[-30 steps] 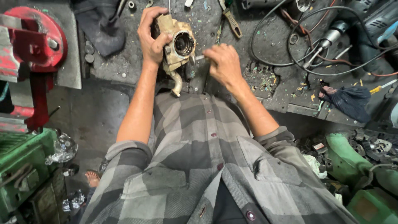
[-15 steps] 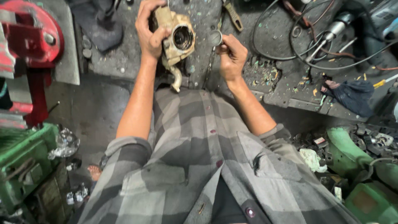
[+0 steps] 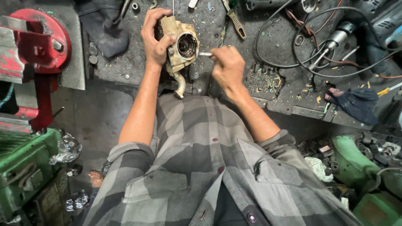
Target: The person cleans a small engine cylinder casting on a cluttered workbench. They hold the casting, scrape its gasket surface and bore with a small scraper, rotate it to work other sides, and finally reach for a power drill on the bench.
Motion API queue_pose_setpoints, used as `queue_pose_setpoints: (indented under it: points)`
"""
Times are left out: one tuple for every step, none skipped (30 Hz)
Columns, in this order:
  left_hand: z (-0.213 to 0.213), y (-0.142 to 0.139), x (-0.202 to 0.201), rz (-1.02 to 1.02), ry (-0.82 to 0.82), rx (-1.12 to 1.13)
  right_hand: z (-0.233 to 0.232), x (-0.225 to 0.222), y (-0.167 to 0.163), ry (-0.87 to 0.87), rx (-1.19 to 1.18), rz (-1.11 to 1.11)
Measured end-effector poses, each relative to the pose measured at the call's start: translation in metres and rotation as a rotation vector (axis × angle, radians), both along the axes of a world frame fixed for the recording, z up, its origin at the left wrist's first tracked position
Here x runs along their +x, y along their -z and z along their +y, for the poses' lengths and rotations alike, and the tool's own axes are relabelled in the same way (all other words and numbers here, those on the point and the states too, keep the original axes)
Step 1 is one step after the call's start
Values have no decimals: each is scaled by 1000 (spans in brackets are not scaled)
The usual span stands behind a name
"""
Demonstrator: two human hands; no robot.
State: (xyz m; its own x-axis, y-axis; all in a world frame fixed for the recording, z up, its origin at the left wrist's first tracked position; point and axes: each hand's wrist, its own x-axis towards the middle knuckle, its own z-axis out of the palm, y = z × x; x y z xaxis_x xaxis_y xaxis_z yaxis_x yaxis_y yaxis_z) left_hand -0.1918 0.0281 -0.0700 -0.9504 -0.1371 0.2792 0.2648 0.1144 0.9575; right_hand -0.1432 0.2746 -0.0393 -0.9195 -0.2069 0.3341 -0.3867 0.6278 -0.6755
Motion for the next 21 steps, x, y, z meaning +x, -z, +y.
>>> queue_pose_setpoints:
  points:
    - [1,-1,0,4,-5,-12,0,-1,0,44,-156,-53]
    - [0,-2,0,3,-11,-29,-1,0,0,87,-318,-111]
    - [0,-2,2,-16,-18,-18,0,1,1,50,-333,-119]
    - [1,-3,2,-30,-23,-6,-1,2,3,16,-349,-122]
    - [0,-4,1,-30,-22,2,-1,3,5,-15,-368,-112]
    - [0,-5,1,-23,-20,-4,-1,3,7,-26,-226,-70]
    - [0,-5,1,-15,-17,-7,-1,5,8,-33,-81,-27]
    - [1,-5,0,-15,-16,-9,0,5,10,-39,65,6]
    - [1,-5,1,-22,-7,-6,0,6,11,19,-40,6]
    - [1,-5,0,-25,-5,0,2,5,12,72,-141,11]
    - [1,-5,0,-24,-9,3,2,5,13,117,-246,19]
    - [1,-6,1,-26,-16,2,2,5,14,143,-305,-72]
    - [1,-5,1,-36,-19,5,1,6,15,175,-357,-171]
    - [1,-7,1,-36,-19,6,0,8,16,206,-413,-261]
    - [1,-7,1,-24,-16,2,-1,8,17,112,-230,-184]
    - [0,-6,1,-2,-8,2,-2,9,18,23,-43,-99]
    - [1,-6,0,20,-1,3,-2,9,18,-63,148,-17]
    - [1,-6,0,8,2,0,-2,10,18,-14,67,6]
    - [0,-6,1,-11,2,-2,-2,10,18,32,-14,22]
    - [1,-6,0,-22,-7,-3,-1,10,18,68,-92,48]
    - [1,-6,0,-10,-14,3,-2,10,18,99,-196,-30]
